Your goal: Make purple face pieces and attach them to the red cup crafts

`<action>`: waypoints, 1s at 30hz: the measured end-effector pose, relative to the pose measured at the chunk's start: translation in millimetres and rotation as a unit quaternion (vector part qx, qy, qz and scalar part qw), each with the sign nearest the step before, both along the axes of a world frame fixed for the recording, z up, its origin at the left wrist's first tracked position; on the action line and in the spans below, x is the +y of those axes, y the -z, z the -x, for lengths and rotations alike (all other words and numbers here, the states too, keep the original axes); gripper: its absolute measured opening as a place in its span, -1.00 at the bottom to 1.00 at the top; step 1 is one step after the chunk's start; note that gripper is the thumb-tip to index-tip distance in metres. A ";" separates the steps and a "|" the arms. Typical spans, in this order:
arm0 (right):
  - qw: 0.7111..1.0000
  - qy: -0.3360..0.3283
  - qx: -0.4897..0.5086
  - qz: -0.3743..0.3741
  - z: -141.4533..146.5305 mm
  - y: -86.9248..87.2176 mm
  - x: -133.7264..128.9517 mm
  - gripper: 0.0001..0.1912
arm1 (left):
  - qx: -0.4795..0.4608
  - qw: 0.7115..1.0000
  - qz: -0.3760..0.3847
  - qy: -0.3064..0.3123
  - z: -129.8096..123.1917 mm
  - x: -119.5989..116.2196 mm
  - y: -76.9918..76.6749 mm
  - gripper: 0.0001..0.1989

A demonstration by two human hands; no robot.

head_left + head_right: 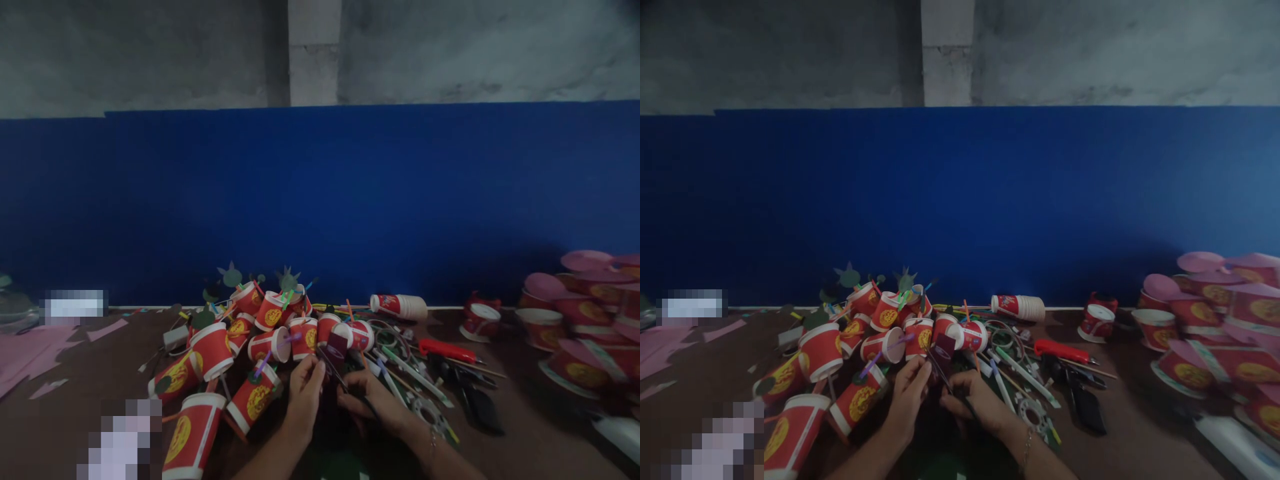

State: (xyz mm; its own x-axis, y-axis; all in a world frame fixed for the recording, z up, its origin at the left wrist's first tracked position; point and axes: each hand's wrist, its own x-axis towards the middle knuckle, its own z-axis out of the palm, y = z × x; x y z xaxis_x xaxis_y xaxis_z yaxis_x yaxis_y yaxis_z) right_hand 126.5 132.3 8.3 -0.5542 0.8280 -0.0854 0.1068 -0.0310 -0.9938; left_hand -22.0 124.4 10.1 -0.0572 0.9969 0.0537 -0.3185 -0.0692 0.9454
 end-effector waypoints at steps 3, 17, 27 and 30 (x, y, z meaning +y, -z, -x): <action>1.000 0.003 -0.014 0.003 -1.2 -1.5 0.5 -0.62 | -0.009 1.000 0.005 -0.003 -0.4 -1.0 -2.3 -0.52; 0.999 -0.026 -0.016 0.016 -9.4 5.3 5.5 -0.65 | -0.020 0.998 0.055 0.028 1.5 1.1 2.2 -0.62; 0.999 -0.014 -0.039 0.014 -8.4 6.3 6.0 -0.64 | -0.031 0.999 0.031 0.009 1.5 2.1 5.3 -0.64; 0.999 -0.021 -0.042 0.008 -6.8 3.7 5.7 -0.63 | -0.020 0.999 0.018 0.018 1.1 2.3 9.0 -0.66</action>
